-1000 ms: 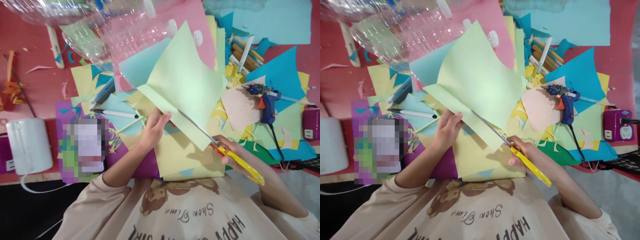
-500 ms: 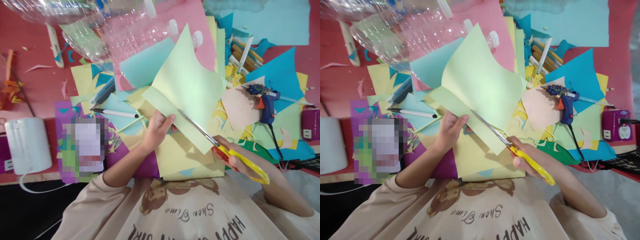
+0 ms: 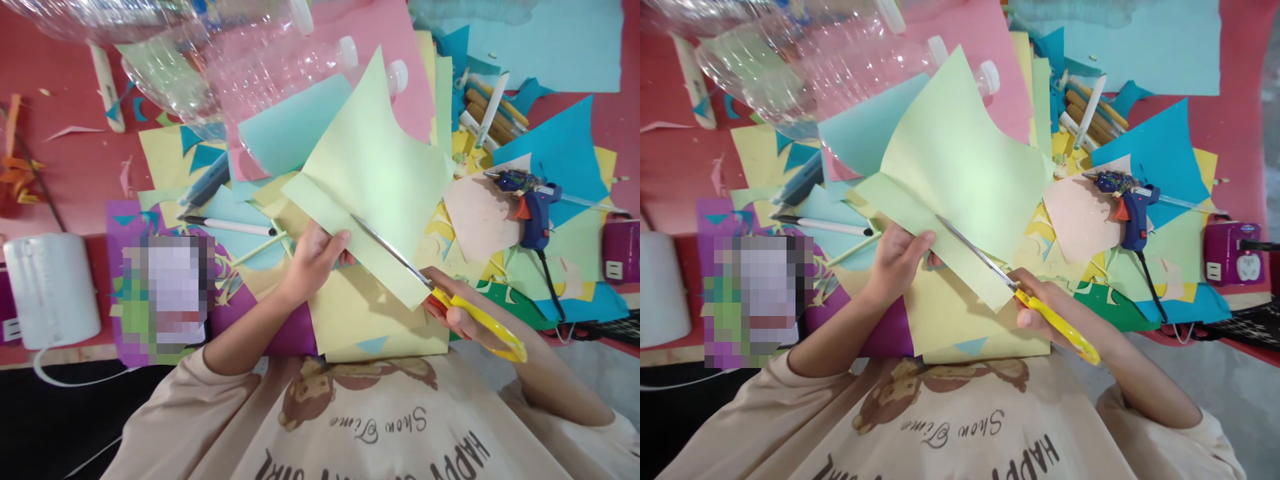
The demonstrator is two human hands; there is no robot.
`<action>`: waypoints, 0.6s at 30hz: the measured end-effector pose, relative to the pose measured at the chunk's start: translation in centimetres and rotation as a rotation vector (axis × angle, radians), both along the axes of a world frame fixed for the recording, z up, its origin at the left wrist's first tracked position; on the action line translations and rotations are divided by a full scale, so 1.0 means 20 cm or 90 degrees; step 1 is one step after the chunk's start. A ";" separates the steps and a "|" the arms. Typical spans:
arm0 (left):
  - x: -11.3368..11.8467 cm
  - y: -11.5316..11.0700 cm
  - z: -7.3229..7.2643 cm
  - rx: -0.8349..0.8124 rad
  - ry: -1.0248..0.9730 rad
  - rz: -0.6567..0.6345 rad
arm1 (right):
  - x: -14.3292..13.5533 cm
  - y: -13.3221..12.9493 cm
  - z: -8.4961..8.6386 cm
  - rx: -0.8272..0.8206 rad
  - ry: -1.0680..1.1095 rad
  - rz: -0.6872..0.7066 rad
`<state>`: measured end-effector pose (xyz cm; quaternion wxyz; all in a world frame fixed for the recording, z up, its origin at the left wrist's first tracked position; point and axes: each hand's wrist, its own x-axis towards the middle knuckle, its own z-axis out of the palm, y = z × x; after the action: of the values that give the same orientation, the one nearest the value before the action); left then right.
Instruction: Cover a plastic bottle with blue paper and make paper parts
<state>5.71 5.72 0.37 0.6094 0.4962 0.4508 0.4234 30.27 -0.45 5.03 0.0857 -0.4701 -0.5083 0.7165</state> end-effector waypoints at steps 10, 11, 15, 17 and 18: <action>-0.01 0.00 0.01 -0.058 0.000 0.010 | -0.02 0.00 0.01 -0.052 -0.004 -0.041; -0.01 0.00 0.01 -0.059 0.001 0.011 | -0.02 0.00 0.01 -0.051 -0.002 -0.045; -0.01 0.01 0.02 -0.052 0.005 0.014 | -0.02 0.00 0.00 -0.051 0.006 -0.051; -0.01 0.01 0.02 -0.053 0.007 0.015 | -0.02 0.00 0.00 -0.046 0.004 -0.050; -0.01 0.01 0.02 -0.055 0.008 0.015 | -0.02 0.00 0.00 -0.042 0.002 -0.049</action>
<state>5.59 5.87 0.82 0.6226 0.4669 0.4777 0.4077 29.86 -0.48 5.00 0.0986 -0.4907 -0.4656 0.7299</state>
